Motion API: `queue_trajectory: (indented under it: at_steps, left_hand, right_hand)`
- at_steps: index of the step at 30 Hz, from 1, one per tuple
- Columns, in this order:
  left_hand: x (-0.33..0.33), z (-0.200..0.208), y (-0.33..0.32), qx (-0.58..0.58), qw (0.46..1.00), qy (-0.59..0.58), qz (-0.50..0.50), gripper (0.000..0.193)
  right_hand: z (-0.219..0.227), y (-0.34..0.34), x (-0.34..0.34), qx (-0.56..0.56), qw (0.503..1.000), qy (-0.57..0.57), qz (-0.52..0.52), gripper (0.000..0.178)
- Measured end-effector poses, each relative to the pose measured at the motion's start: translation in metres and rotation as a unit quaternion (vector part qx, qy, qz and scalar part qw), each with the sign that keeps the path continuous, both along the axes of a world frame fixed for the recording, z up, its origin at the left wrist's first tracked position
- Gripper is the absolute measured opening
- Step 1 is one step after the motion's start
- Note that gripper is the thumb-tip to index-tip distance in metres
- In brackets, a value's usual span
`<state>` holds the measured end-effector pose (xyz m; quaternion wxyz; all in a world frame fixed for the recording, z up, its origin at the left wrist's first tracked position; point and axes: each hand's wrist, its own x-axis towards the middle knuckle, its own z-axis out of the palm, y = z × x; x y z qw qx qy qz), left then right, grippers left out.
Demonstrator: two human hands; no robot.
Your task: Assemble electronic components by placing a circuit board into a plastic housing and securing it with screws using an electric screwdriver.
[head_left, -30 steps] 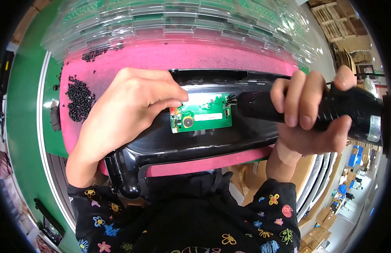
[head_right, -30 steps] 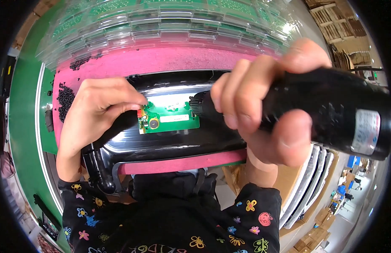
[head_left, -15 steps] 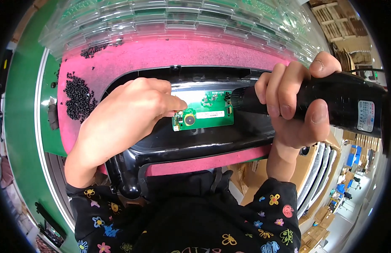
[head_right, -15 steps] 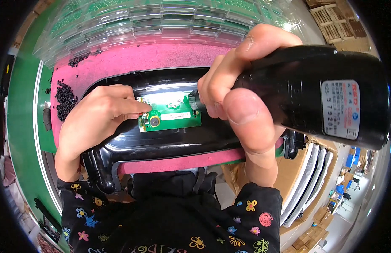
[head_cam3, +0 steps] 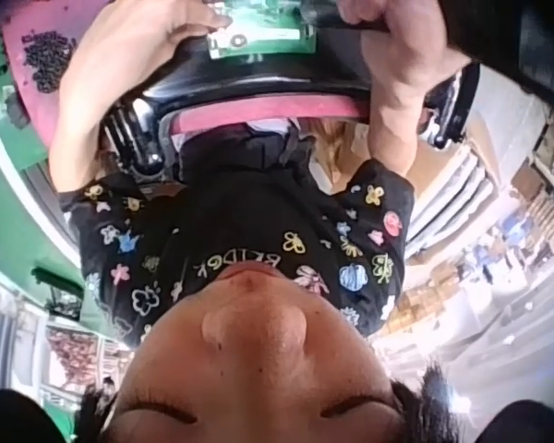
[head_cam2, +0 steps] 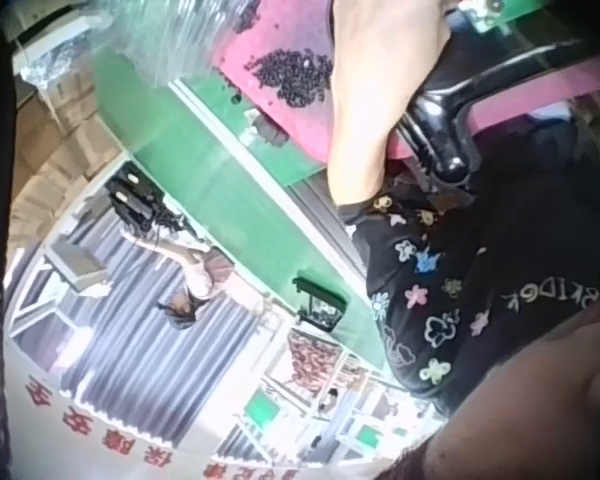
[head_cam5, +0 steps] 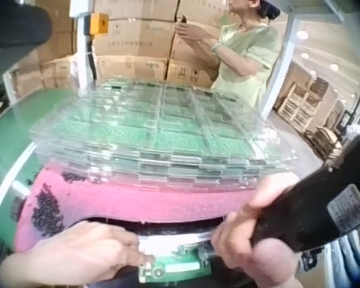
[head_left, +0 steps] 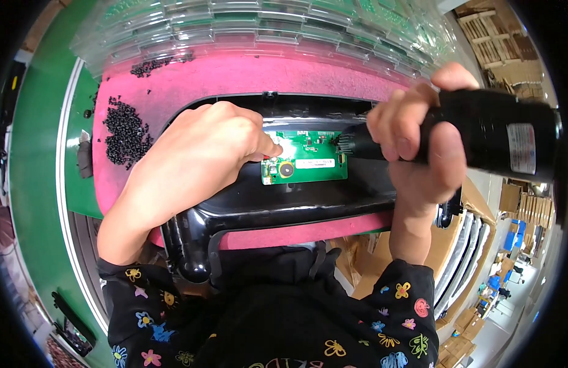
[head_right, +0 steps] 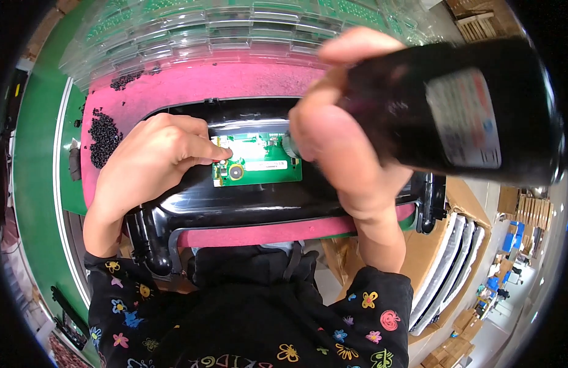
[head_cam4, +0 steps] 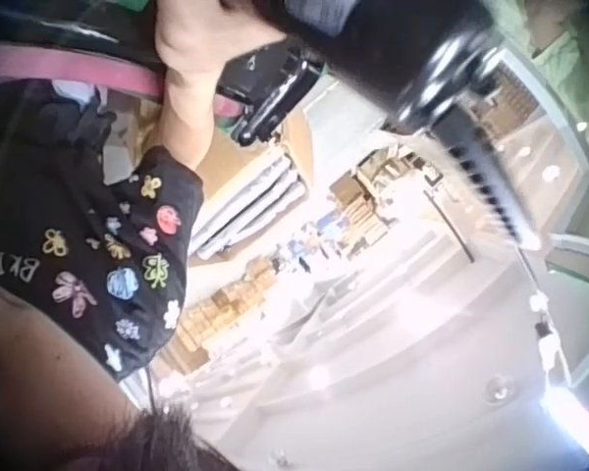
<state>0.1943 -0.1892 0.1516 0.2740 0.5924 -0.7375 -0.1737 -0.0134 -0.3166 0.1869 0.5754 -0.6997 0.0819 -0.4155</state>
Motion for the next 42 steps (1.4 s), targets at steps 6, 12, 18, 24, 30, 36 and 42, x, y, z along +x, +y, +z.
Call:
queue_trajectory:
  at_steps: [6, 12, 18, 24, 30, 36, 42]
  left_hand:
    - [-0.005, 0.011, -0.011, 0.066, 0.972, 0.227, 0.009, 0.019]
    - [-0.010, 0.015, -0.012, 0.138, 0.929, 0.342, -0.001, 0.026]
    - [-0.011, 0.016, -0.013, 0.180, 0.882, 0.435, -0.001, 0.023]
    - [-0.016, 0.015, -0.015, 0.150, 0.892, 0.426, 0.003, 0.022]
    - [-0.017, 0.010, -0.011, 0.012, 0.940, 0.342, -0.006, 0.019]
    - [-0.011, 0.009, -0.014, -0.095, 0.980, 0.175, -0.023, 0.014]
    - [-0.009, 0.007, -0.013, -0.136, 0.986, 0.080, 0.055, 0.009]
  right_hand:
    - [0.014, 0.003, -0.012, 0.212, 0.944, -0.224, 0.115, 0.032]
    - [0.011, 0.012, -0.008, 0.200, 0.939, -0.243, 0.141, 0.035]
    - [0.010, 0.019, -0.005, 0.181, 0.941, -0.255, 0.127, 0.036]
    - [0.012, 0.016, -0.009, 0.175, 0.944, -0.253, 0.118, 0.035]
    - [0.010, 0.015, -0.008, 0.169, 0.949, -0.240, 0.116, 0.034]
    - [0.007, 0.012, -0.007, 0.133, 0.966, -0.197, 0.101, 0.036]
    - [0.000, 0.015, -0.001, 0.095, 0.985, -0.120, 0.075, 0.038]
